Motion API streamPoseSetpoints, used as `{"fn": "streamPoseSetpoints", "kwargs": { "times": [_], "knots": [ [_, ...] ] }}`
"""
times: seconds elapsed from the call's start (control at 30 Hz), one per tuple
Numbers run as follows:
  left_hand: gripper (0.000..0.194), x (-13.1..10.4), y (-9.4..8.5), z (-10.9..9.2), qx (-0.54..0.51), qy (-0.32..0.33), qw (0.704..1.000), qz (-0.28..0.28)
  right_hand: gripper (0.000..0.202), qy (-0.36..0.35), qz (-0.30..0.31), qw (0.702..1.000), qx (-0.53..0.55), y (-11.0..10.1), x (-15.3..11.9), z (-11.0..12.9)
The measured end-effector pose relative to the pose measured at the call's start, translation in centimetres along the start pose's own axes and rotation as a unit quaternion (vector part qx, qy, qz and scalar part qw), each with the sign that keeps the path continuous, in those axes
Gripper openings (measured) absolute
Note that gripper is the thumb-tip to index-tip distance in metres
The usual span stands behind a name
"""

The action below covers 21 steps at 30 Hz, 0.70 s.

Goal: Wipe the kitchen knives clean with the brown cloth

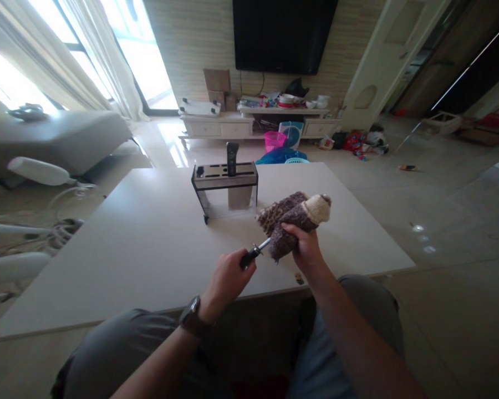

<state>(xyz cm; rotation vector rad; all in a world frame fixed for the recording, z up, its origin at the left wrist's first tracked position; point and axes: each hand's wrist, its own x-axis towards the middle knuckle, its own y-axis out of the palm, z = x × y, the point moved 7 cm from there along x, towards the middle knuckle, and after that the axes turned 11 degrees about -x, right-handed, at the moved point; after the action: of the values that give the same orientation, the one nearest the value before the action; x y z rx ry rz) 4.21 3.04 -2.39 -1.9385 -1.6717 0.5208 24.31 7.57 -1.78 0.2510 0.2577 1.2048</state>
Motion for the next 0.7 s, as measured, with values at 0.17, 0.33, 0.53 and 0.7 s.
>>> {"fn": "streamPoseSetpoints", "kwargs": {
  "times": [0.17,0.33,0.53,0.7],
  "knots": [
    [0.024,-0.6,-0.3,0.5,0.003,-0.005,1.0,-0.001,0.046,0.007,-0.005,1.0,0.015,-0.6,0.1,1.5],
    [0.021,-1.1,-0.7,0.5,0.006,-0.007,1.0,0.002,0.046,0.011,0.066,0.997,-0.029,1.6,-2.3,-0.6],
    [0.012,-1.3,-0.2,1.0,-0.027,0.011,0.999,0.027,0.043,0.034,0.104,0.99,-0.09,3.0,-4.6,-4.1],
    [0.011,-1.3,0.7,1.3,-0.05,0.01,0.998,0.037,0.043,0.067,0.106,0.988,-0.085,2.4,-4.2,-4.7]
  ]
}}
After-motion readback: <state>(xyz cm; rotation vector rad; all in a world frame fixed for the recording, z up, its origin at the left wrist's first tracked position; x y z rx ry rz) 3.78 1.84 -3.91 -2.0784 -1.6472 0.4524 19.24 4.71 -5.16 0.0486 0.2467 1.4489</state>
